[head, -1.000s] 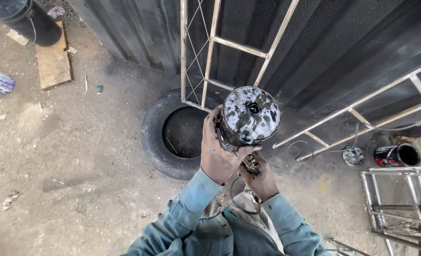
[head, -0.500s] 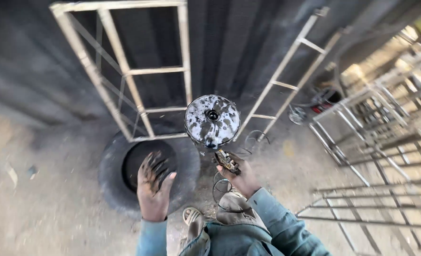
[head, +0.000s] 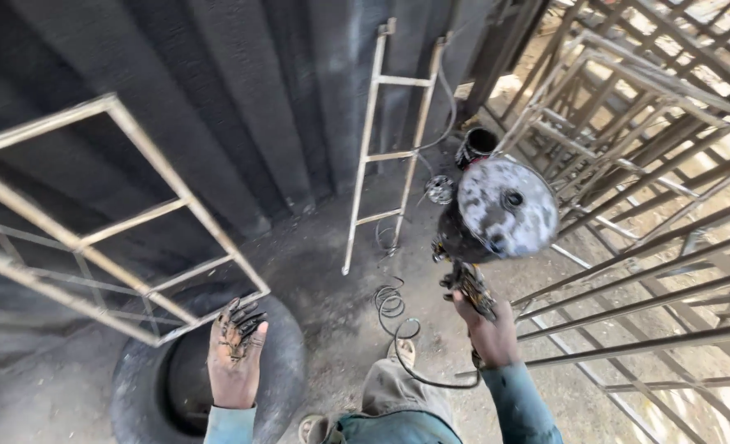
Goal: The person is repositioning metal gate frames and then using a pneumatic spray gun to apply paint to them.
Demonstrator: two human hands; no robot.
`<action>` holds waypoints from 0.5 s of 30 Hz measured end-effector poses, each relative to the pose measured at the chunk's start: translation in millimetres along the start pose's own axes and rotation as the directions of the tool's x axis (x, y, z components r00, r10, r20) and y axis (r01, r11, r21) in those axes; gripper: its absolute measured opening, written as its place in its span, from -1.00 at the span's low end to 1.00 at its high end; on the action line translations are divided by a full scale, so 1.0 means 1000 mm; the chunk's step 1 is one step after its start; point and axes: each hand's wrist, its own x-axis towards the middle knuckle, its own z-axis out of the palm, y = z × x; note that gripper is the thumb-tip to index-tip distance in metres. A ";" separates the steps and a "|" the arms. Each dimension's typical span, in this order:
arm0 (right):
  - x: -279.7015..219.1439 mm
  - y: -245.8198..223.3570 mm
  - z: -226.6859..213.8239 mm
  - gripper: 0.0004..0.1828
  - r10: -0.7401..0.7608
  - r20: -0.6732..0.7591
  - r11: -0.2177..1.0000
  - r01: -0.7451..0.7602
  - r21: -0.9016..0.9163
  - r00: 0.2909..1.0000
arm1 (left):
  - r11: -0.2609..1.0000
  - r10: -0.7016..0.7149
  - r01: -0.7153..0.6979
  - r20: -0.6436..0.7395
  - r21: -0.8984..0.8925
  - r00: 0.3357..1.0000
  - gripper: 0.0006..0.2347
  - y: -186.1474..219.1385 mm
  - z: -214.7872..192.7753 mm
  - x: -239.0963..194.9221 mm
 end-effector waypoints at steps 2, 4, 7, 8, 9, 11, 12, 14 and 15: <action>0.013 0.003 -0.042 -0.66 0.062 -0.026 0.997 -0.061 0.053 0.998 | 0.999 -0.036 0.035 0.045 0.017 0.998 -0.48 0.000 0.042 0.017; 0.028 0.008 -0.076 -0.67 0.043 -0.080 0.995 -0.036 0.095 0.996 | 0.997 -0.077 0.079 0.121 -0.011 0.990 -0.47 0.005 0.092 0.037; 0.042 0.003 -0.123 -0.61 0.043 -0.145 0.988 -0.021 0.155 0.989 | 0.994 -0.104 0.112 0.274 -0.014 0.956 -0.49 0.004 0.172 0.070; 0.045 -0.002 -0.136 -0.55 0.050 -0.147 0.983 -0.023 0.180 0.988 | 0.996 -0.084 0.089 0.340 0.003 0.937 -0.51 0.002 0.199 0.082; 0.047 0.012 -0.152 -0.55 0.051 -0.160 0.983 -0.021 0.180 0.986 | 0.996 -0.081 0.087 0.352 -0.002 0.933 -0.51 0.007 0.232 0.090; 0.048 0.041 -0.177 -0.69 0.096 -0.225 0.986 -0.062 0.154 0.969 | 0.997 0.048 -0.013 0.488 -0.076 0.871 -0.54 0.016 0.290 0.108; 0.052 0.043 -0.186 -0.69 0.103 -0.232 0.985 -0.067 0.157 0.967 | 0.997 0.047 -0.011 0.497 -0.074 0.867 -0.54 0.028 0.323 0.118; 0.056 0.049 -0.199 -0.69 0.319 -0.348 0.932 -0.226 0.283 0.881 | 0.910 0.377 -0.400 0.612 -0.106 0.695 -0.60 0.048 0.384 0.134; 0.056 0.055 -0.203 -0.69 0.327 -0.357 0.930 -0.230 0.287 0.875 | 0.911 0.375 -0.397 0.622 -0.111 0.687 -0.60 0.049 0.418 0.144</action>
